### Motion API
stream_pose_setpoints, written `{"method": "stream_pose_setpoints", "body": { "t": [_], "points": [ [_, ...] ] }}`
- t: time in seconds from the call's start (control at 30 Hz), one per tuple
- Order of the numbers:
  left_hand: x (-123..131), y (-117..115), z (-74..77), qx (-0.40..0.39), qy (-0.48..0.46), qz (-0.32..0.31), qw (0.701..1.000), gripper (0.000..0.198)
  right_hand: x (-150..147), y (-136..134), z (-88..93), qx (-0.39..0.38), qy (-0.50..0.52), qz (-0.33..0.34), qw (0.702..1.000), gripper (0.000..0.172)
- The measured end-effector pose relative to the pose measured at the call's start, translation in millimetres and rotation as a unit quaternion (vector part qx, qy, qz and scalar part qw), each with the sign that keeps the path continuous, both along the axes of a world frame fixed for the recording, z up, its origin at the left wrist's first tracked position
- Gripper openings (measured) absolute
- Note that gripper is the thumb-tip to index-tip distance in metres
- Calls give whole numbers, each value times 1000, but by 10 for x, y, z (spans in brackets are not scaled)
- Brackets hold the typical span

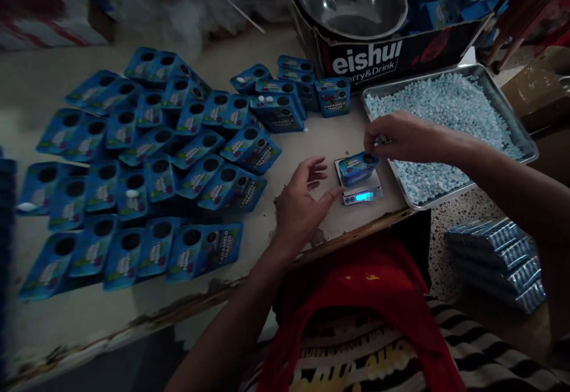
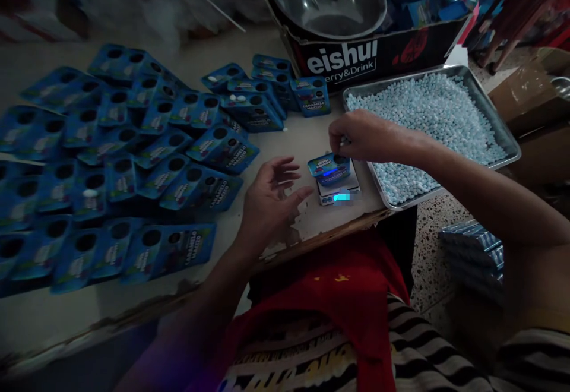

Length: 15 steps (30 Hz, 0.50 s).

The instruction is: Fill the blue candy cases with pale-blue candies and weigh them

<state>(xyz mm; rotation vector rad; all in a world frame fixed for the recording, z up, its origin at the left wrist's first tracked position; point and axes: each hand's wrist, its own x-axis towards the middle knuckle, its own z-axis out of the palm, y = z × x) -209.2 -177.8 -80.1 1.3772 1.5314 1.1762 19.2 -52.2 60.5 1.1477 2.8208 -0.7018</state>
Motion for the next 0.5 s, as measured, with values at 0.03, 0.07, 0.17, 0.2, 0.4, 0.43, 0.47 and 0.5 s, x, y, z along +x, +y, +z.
{"method": "stream_pose_setpoints", "body": {
  "t": [0.03,0.07,0.17,0.2,0.4,0.43,0.47,0.5],
  "points": [
    [20,8,0,7,9,-2,1000,71,-7,-10,13,4,0,0,1000,24],
    [39,13,-4,13,17,-3,1000,72,-17,-20,25,7,0,1,1000,23],
    [87,21,-44,15,27,-6,1000,69,-41,-40,50,3,2,3,1000,22],
    [99,21,-65,12,26,-8,1000,67,-43,-42,52,-2,4,2,1000,21],
    [110,8,-119,5,11,-4,1000,60,-12,-7,-33,-105,59,-48,992,15],
    [112,7,-109,4,13,-2,1000,60,-5,-3,-57,-128,70,-61,987,14],
    [121,8,-99,4,16,-2,1000,60,5,0,-79,-148,79,-72,983,13],
    [137,12,-93,3,18,-3,1000,61,20,1,-98,-160,87,-83,980,12]
  ]
}}
